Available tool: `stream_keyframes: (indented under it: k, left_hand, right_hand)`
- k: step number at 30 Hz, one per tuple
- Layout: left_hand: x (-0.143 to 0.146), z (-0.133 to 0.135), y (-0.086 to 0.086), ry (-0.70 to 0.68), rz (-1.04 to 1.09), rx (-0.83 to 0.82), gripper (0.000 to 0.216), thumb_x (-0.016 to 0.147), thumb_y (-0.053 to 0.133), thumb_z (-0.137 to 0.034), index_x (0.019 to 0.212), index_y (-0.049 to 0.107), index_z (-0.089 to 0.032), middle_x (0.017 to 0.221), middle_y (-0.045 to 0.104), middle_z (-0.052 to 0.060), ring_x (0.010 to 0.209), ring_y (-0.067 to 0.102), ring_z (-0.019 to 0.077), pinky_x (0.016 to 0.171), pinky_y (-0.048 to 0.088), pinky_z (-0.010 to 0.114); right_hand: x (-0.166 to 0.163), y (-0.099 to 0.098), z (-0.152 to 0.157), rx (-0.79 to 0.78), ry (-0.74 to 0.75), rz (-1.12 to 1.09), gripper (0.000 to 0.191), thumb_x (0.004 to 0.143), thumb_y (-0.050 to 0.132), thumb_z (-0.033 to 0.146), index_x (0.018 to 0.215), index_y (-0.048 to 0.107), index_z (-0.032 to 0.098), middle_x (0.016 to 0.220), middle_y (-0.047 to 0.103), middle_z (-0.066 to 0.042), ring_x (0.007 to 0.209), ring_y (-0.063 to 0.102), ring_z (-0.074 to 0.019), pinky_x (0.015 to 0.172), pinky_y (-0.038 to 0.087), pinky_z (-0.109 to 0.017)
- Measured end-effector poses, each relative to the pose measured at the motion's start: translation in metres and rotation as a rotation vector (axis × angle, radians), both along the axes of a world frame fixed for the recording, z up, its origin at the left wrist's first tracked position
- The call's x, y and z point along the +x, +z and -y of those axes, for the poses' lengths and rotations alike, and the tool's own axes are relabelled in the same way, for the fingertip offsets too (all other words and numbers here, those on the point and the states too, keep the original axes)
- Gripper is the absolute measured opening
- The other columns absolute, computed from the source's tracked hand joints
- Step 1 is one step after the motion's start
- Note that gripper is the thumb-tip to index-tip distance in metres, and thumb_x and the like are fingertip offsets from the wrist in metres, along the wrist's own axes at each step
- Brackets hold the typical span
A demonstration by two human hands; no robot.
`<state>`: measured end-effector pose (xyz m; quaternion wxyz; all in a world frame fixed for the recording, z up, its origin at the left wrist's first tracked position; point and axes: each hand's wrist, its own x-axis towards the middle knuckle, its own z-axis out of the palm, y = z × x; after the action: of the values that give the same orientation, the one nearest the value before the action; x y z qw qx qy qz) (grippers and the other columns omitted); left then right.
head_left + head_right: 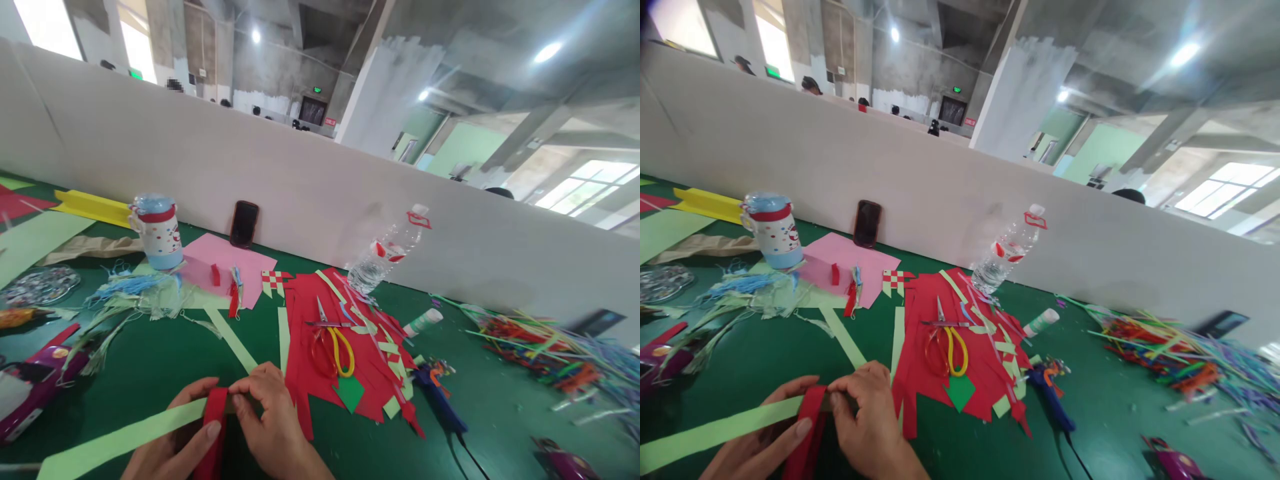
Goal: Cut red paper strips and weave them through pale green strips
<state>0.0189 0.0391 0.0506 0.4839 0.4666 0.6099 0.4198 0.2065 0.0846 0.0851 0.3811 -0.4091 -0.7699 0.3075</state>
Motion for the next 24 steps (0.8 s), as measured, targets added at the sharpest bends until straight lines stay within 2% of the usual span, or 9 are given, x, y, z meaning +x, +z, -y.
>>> stream_keyframes:
  k: [2, 5, 8, 10, 15, 19, 22, 24]
  left_hand:
    - [0.003, -0.002, 0.006, 0.034, 0.051, 0.001, 0.062, 0.07, 0.072, -0.06, 0.121, 0.066, -0.025, 0.118, 0.074, 0.005, 0.111, 0.068, 0.0268, 0.089, 0.056, 0.027]
    - [0.01, -0.005, 0.018, 0.073, 0.019, 0.011, 0.049, 0.068, 0.07, -0.065, 0.098, 0.071, -0.026, 0.094, 0.077, 0.002, 0.093, 0.072, 0.0253, 0.077, 0.058, 0.025]
    - [0.015, -0.005, 0.027, 0.04, 0.015, -0.008, 0.042, 0.073, 0.065, -0.067, 0.078, 0.067, -0.025, 0.065, 0.065, -0.003, 0.062, 0.061, 0.0172, 0.057, 0.053, 0.022]
    - [0.016, -0.003, 0.027, 0.026, 0.01, -0.024, 0.043, 0.078, 0.061, -0.068, 0.075, 0.063, -0.025, 0.06, 0.057, -0.006, 0.056, 0.053, 0.014, 0.052, 0.047, 0.02]
    - [0.015, -0.003, 0.019, 0.043, -0.034, 0.012, 0.043, 0.08, 0.058, -0.068, 0.075, 0.062, -0.026, 0.065, 0.062, -0.004, 0.064, 0.059, 0.0163, 0.059, 0.048, 0.02]
    - [0.013, -0.006, 0.016, 0.045, -0.05, 0.001, 0.046, 0.072, 0.062, -0.071, 0.083, 0.066, -0.026, 0.066, 0.069, -0.003, 0.063, 0.066, 0.0192, 0.061, 0.053, 0.023]
    - [0.01, -0.007, 0.014, 0.058, -0.049, -0.062, 0.054, 0.07, 0.064, -0.071, 0.097, 0.071, -0.024, 0.08, 0.078, 0.001, 0.08, 0.073, 0.025, 0.069, 0.057, 0.025]
    - [0.008, -0.008, 0.01, 0.017, -0.081, -0.074, 0.049, 0.071, 0.066, -0.067, 0.095, 0.075, -0.024, 0.086, 0.08, 0.002, 0.09, 0.074, 0.0279, 0.077, 0.058, 0.028]
  right_hand:
    - [0.0, 0.0, 0.0, 0.009, -0.001, -0.006, 0.015, 0.089, 0.058, 0.014, 0.092, 0.069, 0.023, 0.08, 0.067, -0.002, 0.084, 0.059, -0.0196, 0.083, 0.044, -0.034]
    - [-0.001, 0.0, 0.001, 0.026, -0.004, -0.01, 0.015, 0.091, 0.057, 0.015, 0.092, 0.069, 0.023, 0.08, 0.067, -0.002, 0.084, 0.059, -0.0196, 0.084, 0.044, -0.034]
    - [-0.001, 0.0, 0.001, 0.067, -0.002, -0.01, 0.015, 0.091, 0.056, 0.016, 0.093, 0.068, 0.024, 0.08, 0.068, -0.002, 0.084, 0.058, -0.0199, 0.085, 0.044, -0.035]
    - [-0.001, -0.001, 0.001, 0.088, -0.002, -0.008, 0.015, 0.092, 0.055, 0.016, 0.093, 0.068, 0.024, 0.08, 0.068, -0.002, 0.085, 0.058, -0.02, 0.085, 0.044, -0.035]
    - [-0.001, -0.008, 0.001, 0.105, 0.033, 0.067, 0.013, 0.091, 0.061, 0.024, 0.103, 0.068, 0.024, 0.082, 0.068, -0.003, 0.088, 0.058, -0.0215, 0.087, 0.044, -0.037]
    - [-0.002, -0.009, 0.002, 0.06, 0.023, 0.105, 0.005, 0.09, 0.066, 0.025, 0.09, 0.07, 0.024, 0.074, 0.066, -0.001, 0.083, 0.059, -0.0203, 0.086, 0.042, -0.036]
    - [-0.002, -0.004, 0.003, 0.014, -0.019, 0.076, 0.01, 0.092, 0.061, 0.024, 0.086, 0.07, 0.024, 0.075, 0.066, -0.001, 0.081, 0.059, -0.0195, 0.086, 0.042, -0.035]
    - [-0.002, -0.001, 0.003, -0.004, -0.042, 0.067, 0.012, 0.091, 0.06, 0.024, 0.085, 0.07, 0.024, 0.075, 0.066, -0.002, 0.08, 0.058, -0.0195, 0.085, 0.043, -0.036]
